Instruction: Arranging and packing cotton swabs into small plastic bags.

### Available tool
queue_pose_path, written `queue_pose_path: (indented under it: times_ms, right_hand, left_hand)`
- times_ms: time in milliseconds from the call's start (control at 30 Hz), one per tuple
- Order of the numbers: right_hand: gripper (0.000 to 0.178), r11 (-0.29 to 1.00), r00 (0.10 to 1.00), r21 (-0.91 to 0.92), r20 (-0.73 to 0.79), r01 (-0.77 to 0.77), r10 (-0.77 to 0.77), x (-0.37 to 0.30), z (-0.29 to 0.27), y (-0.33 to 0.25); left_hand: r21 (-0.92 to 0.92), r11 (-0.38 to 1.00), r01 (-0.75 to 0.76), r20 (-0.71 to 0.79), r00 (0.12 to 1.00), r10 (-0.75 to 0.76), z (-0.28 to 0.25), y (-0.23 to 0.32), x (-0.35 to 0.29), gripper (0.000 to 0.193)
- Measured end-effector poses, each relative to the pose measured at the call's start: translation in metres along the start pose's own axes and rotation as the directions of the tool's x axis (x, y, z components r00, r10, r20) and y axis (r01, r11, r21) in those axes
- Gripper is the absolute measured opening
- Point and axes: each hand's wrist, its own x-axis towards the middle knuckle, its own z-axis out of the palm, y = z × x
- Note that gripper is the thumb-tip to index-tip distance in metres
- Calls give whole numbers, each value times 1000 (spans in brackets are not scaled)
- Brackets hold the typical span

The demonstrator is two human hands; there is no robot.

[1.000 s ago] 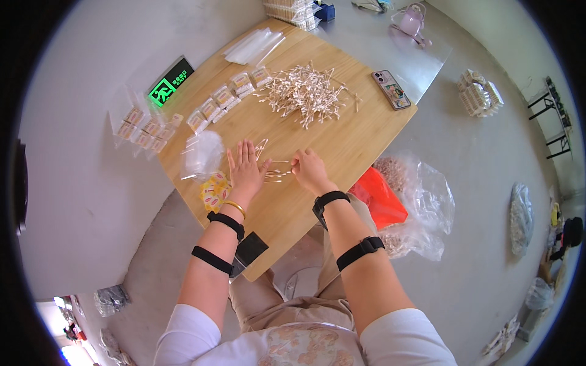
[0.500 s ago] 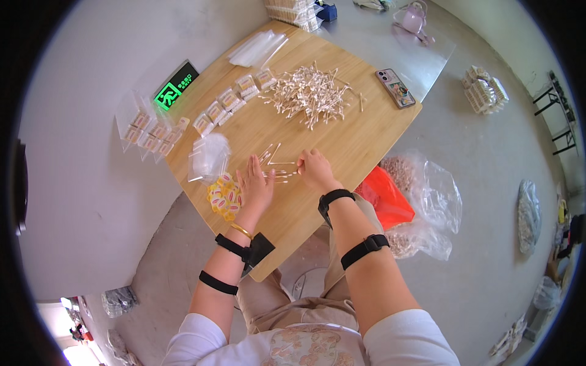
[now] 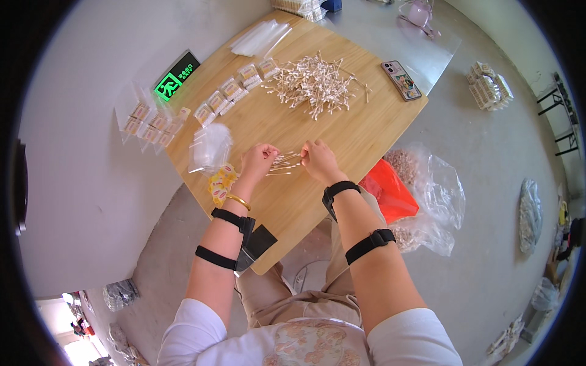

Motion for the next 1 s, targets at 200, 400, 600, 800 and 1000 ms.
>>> queue_pose_path:
  times_ms: [200,400,600,800,1000]
  right_hand:
    - [14,1000,1000,2,1,2,-2,1,2,0]
    - [11,971,999,237,-32,-3,11,5,-4,19]
    - [13,969,988,230,-144,84,-52,-7,-1,1]
    - [15,942,986,336,-159,0,57,-10,-4,4]
    - [34,892,879,-228,-196,390,-435,-21,2,-24]
  left_hand:
    - [67,985,-159,-86,983,165,-8,-2,-48,29]
    - [501,786,-362,17,912,409,17,16,-80,84]
    - [573,761,-305,96,947,307,16,23,-64,95]
    - [553,773,-312,134,948,287,23,23,-66,94]
    - [622,743,-246,171,969,178,25,27,-75,92]
